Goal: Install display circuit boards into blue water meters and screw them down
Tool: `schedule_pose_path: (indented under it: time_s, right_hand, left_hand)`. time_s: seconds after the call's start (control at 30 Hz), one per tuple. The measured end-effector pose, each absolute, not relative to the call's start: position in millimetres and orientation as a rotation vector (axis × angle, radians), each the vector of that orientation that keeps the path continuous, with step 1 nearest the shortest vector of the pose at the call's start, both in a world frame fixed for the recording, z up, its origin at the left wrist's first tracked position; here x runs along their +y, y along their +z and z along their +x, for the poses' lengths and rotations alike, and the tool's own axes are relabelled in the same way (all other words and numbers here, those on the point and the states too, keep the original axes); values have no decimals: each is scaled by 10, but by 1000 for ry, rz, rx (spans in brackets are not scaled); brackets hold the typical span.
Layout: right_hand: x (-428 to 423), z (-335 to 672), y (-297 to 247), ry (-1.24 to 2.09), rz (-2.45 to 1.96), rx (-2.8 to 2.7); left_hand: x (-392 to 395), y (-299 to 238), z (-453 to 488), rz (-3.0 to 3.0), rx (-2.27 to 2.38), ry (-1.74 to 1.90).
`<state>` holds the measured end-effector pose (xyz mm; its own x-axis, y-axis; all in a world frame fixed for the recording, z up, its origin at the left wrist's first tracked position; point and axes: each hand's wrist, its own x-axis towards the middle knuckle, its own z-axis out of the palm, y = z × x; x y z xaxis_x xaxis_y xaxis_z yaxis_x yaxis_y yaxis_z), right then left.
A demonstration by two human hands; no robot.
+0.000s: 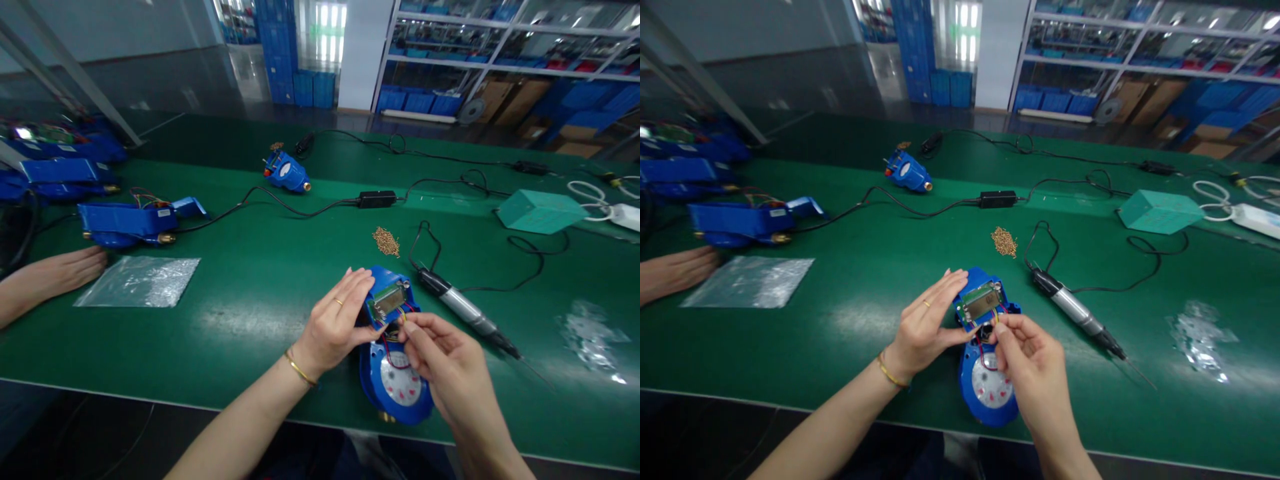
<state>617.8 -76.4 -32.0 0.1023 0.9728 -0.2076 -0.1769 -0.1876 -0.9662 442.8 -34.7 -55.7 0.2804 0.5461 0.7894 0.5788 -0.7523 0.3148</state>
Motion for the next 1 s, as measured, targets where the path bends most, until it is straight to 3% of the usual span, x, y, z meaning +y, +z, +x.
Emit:
schedule_pose_path:
  time_s: [1.0]
  right_hand:
    - [-738,6168,-364,1277,-1295,-995]
  left_hand:
    - [-330,-527,4417,-2493,-1085,-1547]
